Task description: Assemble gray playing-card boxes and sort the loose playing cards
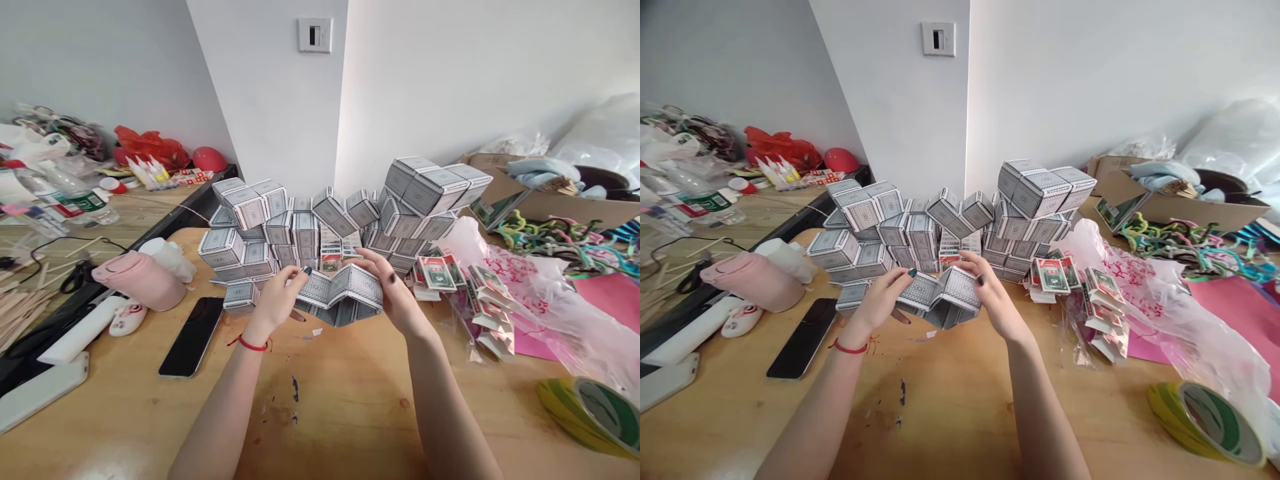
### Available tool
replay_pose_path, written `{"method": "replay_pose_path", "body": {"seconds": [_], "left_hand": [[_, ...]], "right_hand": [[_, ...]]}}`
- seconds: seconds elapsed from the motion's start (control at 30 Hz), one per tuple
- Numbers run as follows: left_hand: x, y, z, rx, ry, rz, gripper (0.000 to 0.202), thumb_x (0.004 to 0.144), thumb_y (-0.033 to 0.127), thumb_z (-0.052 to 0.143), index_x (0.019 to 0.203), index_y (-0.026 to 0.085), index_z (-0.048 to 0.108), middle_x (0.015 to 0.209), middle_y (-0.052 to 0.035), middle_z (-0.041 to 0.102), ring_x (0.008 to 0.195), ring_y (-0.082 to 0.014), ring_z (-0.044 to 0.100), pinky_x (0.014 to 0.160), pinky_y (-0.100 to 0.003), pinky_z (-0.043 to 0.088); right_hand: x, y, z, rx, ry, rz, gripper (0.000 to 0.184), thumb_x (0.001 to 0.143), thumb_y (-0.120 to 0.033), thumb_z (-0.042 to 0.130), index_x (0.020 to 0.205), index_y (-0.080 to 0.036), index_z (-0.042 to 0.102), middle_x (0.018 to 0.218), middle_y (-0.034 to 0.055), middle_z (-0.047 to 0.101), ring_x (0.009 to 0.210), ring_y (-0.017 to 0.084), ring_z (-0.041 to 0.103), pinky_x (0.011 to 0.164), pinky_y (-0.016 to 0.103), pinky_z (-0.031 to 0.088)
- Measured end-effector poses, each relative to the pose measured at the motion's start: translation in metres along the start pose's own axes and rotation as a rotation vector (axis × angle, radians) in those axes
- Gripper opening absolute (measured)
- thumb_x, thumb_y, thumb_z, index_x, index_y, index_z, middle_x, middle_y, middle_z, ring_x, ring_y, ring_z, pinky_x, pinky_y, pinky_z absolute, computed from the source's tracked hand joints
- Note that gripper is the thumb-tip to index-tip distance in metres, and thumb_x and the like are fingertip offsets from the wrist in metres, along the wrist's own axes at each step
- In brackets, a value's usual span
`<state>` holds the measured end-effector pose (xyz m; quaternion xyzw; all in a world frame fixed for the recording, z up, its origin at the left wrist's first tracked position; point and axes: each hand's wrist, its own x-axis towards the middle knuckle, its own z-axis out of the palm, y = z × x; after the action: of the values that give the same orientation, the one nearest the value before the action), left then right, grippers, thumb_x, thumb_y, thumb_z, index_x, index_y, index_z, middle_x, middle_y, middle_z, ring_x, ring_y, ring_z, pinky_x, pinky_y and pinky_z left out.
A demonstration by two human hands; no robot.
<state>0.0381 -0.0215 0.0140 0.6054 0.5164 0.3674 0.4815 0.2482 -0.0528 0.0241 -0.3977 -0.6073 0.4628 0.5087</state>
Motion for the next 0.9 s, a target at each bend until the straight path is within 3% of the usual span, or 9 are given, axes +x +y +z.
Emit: {"method": "replay_pose_path", "body": {"seconds": [0.07, 0.13, 0.23, 0.33, 0.43, 0.63, 0.9], "left_hand": [[0.001, -0.003, 0.0, -0.009, -0.001, -0.034, 0.033, 0.072, 0.05, 0.046, 0.075, 0.019, 0.055, 0.069, 0.0002, 0.048, 0.057, -0.013, 0.05, 0.036, -0.02, 0.041], [0.001, -0.002, -0.001, -0.021, -0.039, -0.036, 0.033, 0.074, 0.05, 0.043, 0.073, 0.019, 0.054, 0.067, 0.0002, 0.049, 0.056, -0.0136, 0.051, 0.037, -0.021, 0.041], [0.001, 0.005, -0.004, -0.029, -0.144, 0.021, 0.035, 0.078, 0.049, 0.038, 0.076, 0.018, 0.055, 0.063, 0.0001, 0.053, 0.058, -0.0147, 0.053, 0.048, -0.025, 0.044], [0.001, 0.011, -0.004, -0.01, -0.117, 0.158, 0.032, 0.078, 0.045, 0.043, 0.086, 0.018, 0.058, 0.077, -0.0012, 0.059, 0.076, -0.0163, 0.054, 0.068, -0.027, 0.044], [0.002, 0.011, -0.002, -0.004, -0.111, 0.178, 0.033, 0.077, 0.045, 0.044, 0.09, 0.018, 0.058, 0.088, -0.0023, 0.06, 0.086, -0.0177, 0.052, 0.076, -0.028, 0.04], [0.005, 0.005, 0.004, 0.001, -0.18, 0.106, 0.037, 0.077, 0.047, 0.042, 0.087, 0.015, 0.058, 0.081, -0.0033, 0.059, 0.08, -0.0173, 0.052, 0.071, -0.028, 0.039], [0.0, 0.009, 0.007, 0.096, -0.111, 0.062, 0.044, 0.076, 0.055, 0.037, 0.072, 0.014, 0.055, 0.065, -0.0003, 0.052, 0.063, -0.0125, 0.046, 0.057, -0.023, 0.036]], "right_hand": [[-0.002, -0.005, 0.001, -0.167, -0.022, -0.045, 0.058, 0.069, -0.052, 0.056, 0.119, -0.024, 0.044, 0.119, 0.0066, 0.051, 0.108, 0.024, 0.047, 0.089, 0.035, 0.037], [-0.003, -0.005, 0.002, -0.237, -0.002, -0.046, 0.053, 0.067, -0.044, 0.062, 0.114, -0.023, 0.05, 0.116, 0.0057, 0.053, 0.105, 0.023, 0.049, 0.089, 0.034, 0.037], [-0.001, 0.001, 0.001, -0.183, 0.059, 0.021, 0.041, 0.072, -0.041, 0.057, 0.109, -0.022, 0.053, 0.107, 0.0048, 0.058, 0.098, 0.022, 0.052, 0.085, 0.034, 0.039], [0.002, 0.007, -0.001, -0.032, 0.086, 0.111, 0.036, 0.077, -0.042, 0.05, 0.106, -0.021, 0.055, 0.099, 0.0044, 0.062, 0.092, 0.021, 0.055, 0.079, 0.032, 0.041], [0.003, 0.01, -0.004, 0.056, 0.088, 0.177, 0.035, 0.076, -0.043, 0.05, 0.103, -0.02, 0.058, 0.093, 0.0041, 0.063, 0.09, 0.022, 0.056, 0.075, 0.031, 0.042], [0.002, 0.013, -0.007, 0.043, 0.095, 0.3, 0.04, 0.074, -0.047, 0.05, 0.097, -0.016, 0.061, 0.087, 0.0035, 0.064, 0.087, 0.023, 0.055, 0.073, 0.031, 0.041], [0.002, 0.005, -0.001, -0.019, 0.013, 0.33, 0.044, 0.075, -0.053, 0.045, 0.083, -0.013, 0.062, 0.07, 0.0021, 0.061, 0.07, 0.018, 0.053, 0.069, 0.029, 0.039]]}}
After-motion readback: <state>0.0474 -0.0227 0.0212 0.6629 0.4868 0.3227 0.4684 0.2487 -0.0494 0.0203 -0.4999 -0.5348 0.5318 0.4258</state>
